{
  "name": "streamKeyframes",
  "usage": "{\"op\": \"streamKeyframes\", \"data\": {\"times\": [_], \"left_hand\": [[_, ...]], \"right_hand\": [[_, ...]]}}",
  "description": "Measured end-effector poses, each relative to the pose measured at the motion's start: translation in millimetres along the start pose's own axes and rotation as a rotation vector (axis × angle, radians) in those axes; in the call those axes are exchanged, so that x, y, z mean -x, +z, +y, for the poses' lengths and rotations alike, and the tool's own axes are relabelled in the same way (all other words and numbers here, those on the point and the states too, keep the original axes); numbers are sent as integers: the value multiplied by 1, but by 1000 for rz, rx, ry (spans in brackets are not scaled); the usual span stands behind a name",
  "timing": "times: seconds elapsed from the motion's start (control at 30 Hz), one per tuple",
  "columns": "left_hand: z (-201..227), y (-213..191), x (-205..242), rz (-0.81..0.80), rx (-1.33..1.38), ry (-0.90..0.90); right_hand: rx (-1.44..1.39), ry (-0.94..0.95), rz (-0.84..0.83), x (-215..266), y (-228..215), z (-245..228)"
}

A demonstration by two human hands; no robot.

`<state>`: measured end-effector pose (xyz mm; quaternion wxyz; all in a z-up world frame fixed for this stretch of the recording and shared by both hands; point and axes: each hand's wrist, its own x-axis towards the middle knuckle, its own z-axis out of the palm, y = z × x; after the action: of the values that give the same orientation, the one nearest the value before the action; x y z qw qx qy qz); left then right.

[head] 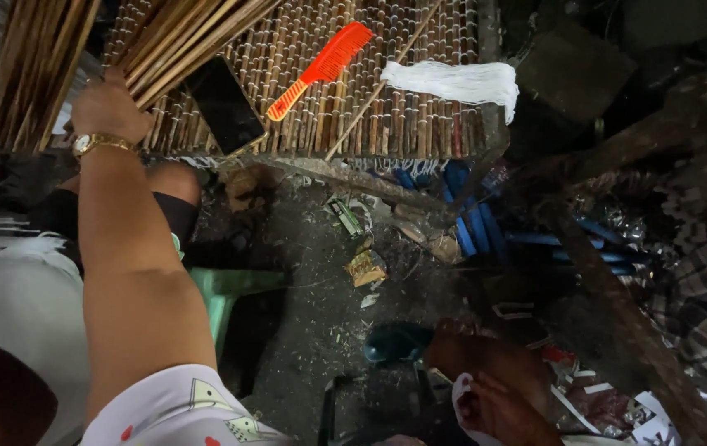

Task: Tying and wrapping white strings onto wooden sticks as part of a candle making process.

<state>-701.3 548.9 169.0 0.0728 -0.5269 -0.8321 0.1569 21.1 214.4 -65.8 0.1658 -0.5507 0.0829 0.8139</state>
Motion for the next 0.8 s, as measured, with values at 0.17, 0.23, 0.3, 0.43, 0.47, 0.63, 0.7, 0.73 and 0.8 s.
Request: {"op": "streamKeyframes", "data": {"times": [0.17,0.23,0.3,0.43,0.47,0.63,0.7,0.73,0.8], "left_hand": [[2,-7,3,-17,29,3],[2,-4,0,0,19,-4],[-3,6,-7,27,-6,10],[-3,5,-5,46,28,11],[-4,8,-8,48,27,12],[-6,11,-9,76,-47,27],[-5,10,-7,62,-47,18],[-4,9,-8,49,-45,9],[-1,2,-4,29,-40,-2]], "right_hand": [[35,5,-21,17,19,-6],[12,-28,-26,18,21,-5],[20,-27,-34,14,16,-5],[59,-8,25,11,14,-5],[57,-9,24,10,13,-6],[21,-50,-11,-1,-1,0],[18,-32,-12,-2,-3,0],[16,-16,-14,-2,-3,-1],[29,-6,4,7,7,-4]]}}
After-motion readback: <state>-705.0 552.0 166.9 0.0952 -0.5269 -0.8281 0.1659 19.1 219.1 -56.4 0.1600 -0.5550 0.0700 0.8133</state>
